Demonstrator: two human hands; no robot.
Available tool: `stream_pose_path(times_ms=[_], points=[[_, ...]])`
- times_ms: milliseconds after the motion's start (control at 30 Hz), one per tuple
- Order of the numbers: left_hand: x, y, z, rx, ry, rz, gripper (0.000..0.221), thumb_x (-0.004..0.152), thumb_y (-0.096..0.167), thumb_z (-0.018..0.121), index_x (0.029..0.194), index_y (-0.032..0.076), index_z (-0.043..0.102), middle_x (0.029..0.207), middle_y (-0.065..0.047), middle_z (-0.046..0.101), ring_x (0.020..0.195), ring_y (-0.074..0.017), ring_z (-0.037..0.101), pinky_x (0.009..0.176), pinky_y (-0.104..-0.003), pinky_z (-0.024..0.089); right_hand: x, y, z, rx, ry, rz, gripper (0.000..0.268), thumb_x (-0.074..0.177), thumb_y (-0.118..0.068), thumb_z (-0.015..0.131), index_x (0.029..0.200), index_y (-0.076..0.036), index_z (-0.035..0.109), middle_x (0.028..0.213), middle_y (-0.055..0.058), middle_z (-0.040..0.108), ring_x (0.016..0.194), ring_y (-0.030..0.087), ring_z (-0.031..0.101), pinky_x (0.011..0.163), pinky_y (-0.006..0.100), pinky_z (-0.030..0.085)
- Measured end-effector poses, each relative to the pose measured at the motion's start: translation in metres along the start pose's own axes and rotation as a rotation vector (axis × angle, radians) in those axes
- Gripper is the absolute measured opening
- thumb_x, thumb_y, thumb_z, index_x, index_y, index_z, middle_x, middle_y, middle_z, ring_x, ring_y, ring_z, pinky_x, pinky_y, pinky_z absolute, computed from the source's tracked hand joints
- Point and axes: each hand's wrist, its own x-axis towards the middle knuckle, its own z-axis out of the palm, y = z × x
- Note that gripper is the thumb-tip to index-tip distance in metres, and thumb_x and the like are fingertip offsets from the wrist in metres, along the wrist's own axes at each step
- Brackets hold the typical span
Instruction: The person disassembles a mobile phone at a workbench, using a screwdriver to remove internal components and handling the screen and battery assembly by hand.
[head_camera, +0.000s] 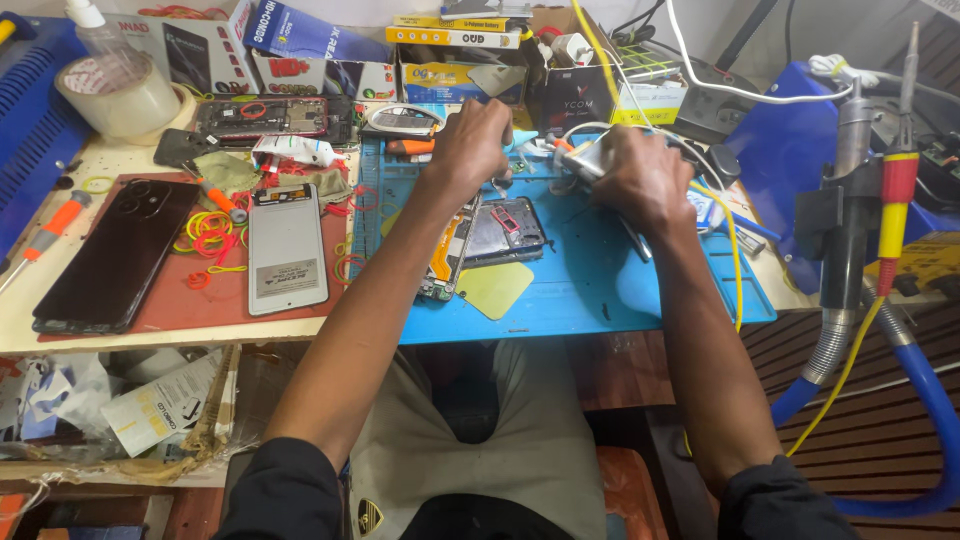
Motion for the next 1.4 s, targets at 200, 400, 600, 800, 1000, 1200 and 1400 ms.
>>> stream_pose_path(times_ms=[200, 400, 600, 800, 1000, 1200, 1400], points=[[0.0, -0.01, -0.004, 0.055, 0.01, -0.044, 0.033, 0.07, 0.011, 0.092, 0.091, 0.008, 0.067, 0.103, -0.015, 0.069, 0.101, -0.0361, 0.071, 0.084, -0.049, 0.06, 0.013, 0.022, -0.004, -0.049, 0.109, -0.033, 0.064, 0.076, -0.039, 0.091, 0.129, -0.011, 0.066, 0.115, 0.026, 0.068, 0.107, 0.046, 0.065, 0.089, 0.057, 0.051], [0.006, -0.003, -0.007, 0.287, 0.098, -0.04, 0.039, 0.065, 0.011, 0.09, 0.098, 0.009, 0.07, 0.108, -0.013, 0.067, 0.116, -0.0405, 0.06, 0.084, -0.058, 0.055, 0.017, 0.025, -0.016, 0.022, -0.11, -0.127, 0.082, 0.057, -0.029, 0.096, 0.132, -0.015, 0.066, 0.122, 0.022, 0.069, 0.115, 0.039, 0.065, 0.097, 0.049, 0.051], [0.012, -0.019, -0.006, 0.19, 0.082, -0.169, 0.028, 0.079, 0.012, 0.082, 0.105, 0.011, 0.071, 0.11, -0.012, 0.072, 0.108, -0.0336, 0.068, 0.092, -0.059, 0.055, 0.005, 0.032, -0.064, 0.254, -0.215, -0.227, 0.069, 0.063, -0.025, 0.088, 0.129, -0.015, 0.074, 0.114, 0.019, 0.077, 0.096, 0.027, 0.074, 0.083, 0.04, 0.056], [0.036, -0.064, -0.006, -0.204, 0.267, -0.124, 0.057, 0.066, 0.023, 0.092, 0.112, 0.005, 0.062, 0.102, -0.016, 0.073, 0.094, -0.0313, 0.074, 0.084, -0.046, 0.062, -0.026, 0.003, -0.099, 0.433, -0.202, -0.264, 0.062, 0.072, -0.035, 0.085, 0.131, -0.016, 0.075, 0.1, 0.011, 0.077, 0.082, 0.021, 0.065, 0.066, 0.036, 0.047], [0.031, -0.046, -0.007, -0.236, 0.012, -0.177, 0.067, 0.06, 0.02, 0.089, 0.12, 0.008, 0.062, 0.109, -0.014, 0.073, 0.098, -0.0281, 0.076, 0.09, -0.041, 0.063, -0.021, -0.034, -0.048, 0.451, -0.333, -0.592, 0.088, 0.07, -0.043, 0.09, 0.144, -0.009, 0.055, 0.126, 0.012, 0.066, 0.115, 0.023, 0.063, 0.092, 0.034, 0.049], [0.03, -0.051, -0.004, -0.102, 0.037, -0.204, 0.065, 0.062, 0.024, 0.092, 0.119, 0.009, 0.065, 0.114, -0.013, 0.072, 0.107, -0.0326, 0.069, 0.096, -0.05, 0.051, -0.01, -0.05, -0.017, 0.434, -0.399, -0.841, 0.099, 0.058, -0.047, 0.092, 0.141, -0.006, 0.059, 0.123, 0.014, 0.071, 0.113, 0.026, 0.068, 0.095, 0.036, 0.053], [0.038, -0.066, 0.002, -0.124, -0.036, -0.2, 0.061, 0.07, 0.019, 0.089, 0.124, 0.008, 0.064, 0.107, -0.017, 0.076, 0.093, -0.026, 0.077, 0.086, -0.04, 0.06, 0.007, -0.051, 0.014, 0.6, -0.206, -1.019, 0.093, 0.066, -0.047, 0.096, 0.137, 0.002, 0.062, 0.131, 0.016, 0.069, 0.118, 0.029, 0.069, 0.104, 0.041, 0.053]])
